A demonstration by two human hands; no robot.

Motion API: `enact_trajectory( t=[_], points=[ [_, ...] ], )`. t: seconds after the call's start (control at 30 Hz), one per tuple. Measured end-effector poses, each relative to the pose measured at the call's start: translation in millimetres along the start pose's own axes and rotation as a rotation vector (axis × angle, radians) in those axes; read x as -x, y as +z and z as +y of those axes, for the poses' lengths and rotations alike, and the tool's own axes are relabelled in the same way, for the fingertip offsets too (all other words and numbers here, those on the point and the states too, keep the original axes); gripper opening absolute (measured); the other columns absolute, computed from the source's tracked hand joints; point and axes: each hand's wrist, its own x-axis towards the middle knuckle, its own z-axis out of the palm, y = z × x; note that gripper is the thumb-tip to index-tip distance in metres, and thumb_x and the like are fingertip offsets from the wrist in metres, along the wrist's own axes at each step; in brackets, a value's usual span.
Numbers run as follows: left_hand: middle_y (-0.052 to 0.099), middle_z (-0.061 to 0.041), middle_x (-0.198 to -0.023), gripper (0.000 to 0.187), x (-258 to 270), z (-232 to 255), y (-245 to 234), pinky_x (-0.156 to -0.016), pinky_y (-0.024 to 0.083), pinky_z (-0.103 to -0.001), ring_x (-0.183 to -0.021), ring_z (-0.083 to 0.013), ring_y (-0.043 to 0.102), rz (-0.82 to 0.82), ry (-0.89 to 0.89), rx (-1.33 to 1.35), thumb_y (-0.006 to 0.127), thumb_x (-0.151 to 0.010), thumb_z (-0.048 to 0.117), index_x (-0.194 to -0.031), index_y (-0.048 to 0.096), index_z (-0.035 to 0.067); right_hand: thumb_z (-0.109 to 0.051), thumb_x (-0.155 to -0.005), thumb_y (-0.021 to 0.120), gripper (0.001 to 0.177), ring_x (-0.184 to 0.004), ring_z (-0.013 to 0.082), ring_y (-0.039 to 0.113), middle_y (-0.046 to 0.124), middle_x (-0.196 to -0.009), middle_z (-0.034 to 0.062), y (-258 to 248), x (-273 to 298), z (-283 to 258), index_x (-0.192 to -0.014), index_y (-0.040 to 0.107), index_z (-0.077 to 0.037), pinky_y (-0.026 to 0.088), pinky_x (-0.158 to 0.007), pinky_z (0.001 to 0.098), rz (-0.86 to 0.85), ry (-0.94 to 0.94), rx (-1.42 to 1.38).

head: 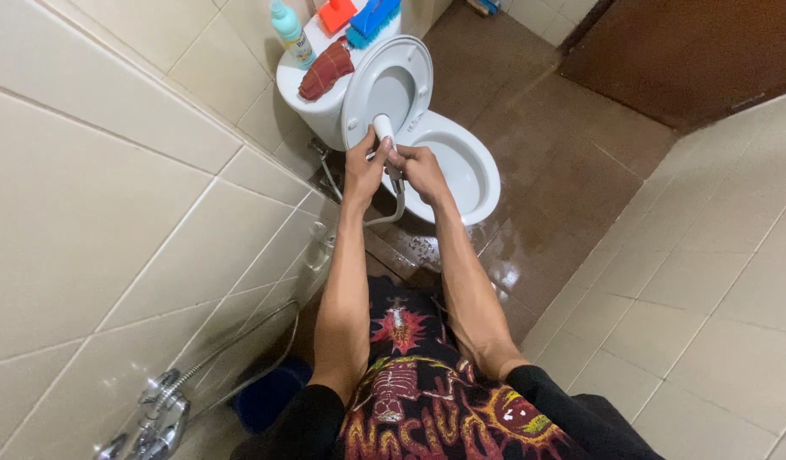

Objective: The person removes a bidet sprayer from its wall mount, screws the sprayer head onto the hose, presses the lever to spray water into the toilet bowl, unscrews the sprayer head from the hose, and places it back onto the wall mount.

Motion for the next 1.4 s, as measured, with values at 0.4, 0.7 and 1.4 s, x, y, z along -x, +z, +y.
enact_trajectory(
  t=[0.4, 0.7, 1.4],
  points=[
    [0.071, -0.008, -0.091, 0.042, -26, 8, 17, -0.077, 0.051, -0.029, -0.083, -0.0127, 0.06, 0.001, -0.116, -0.074, 0.063, -0.102, 0.02, -0.138, 0.061, -0.003, -0.033, -0.098, 0.068, 0.037, -0.067, 0.0123, 0.053, 0.066, -0.073, 0.0035, -24, -35, 5, -0.099, 0.078, 0.003, 0.046, -0.061, 0.0312, -0.038, -0.034, 0.007],
    [0.073, -0.011, -0.095, 0.044, -70, -8, 52, -0.077, 0.054, -0.029, -0.086, -0.0117, 0.063, 0.102, -0.061, -0.042, 0.065, -0.1, 0.018, -0.138, 0.058, -0.004, -0.029, -0.098, 0.065, 0.035, -0.073, 0.0112, 0.06, 0.073, -0.083, 0.0042, -64, -86, 4, -0.112, 0.076, 0.001, 0.049, -0.066, 0.0295, -0.138, -0.029, -0.022],
    [0.071, -0.014, -0.093, 0.043, -117, -42, 67, -0.069, 0.053, -0.031, -0.08, -0.0142, 0.062, 0.281, -0.261, -0.021, 0.062, -0.101, 0.018, -0.138, 0.06, -0.004, -0.029, -0.098, 0.068, 0.034, -0.066, 0.012, 0.053, 0.069, -0.078, 0.0047, -79, -161, 11, -0.11, 0.078, 0.002, 0.046, -0.059, 0.0314, -0.305, 0.071, 0.037]
  ],
)
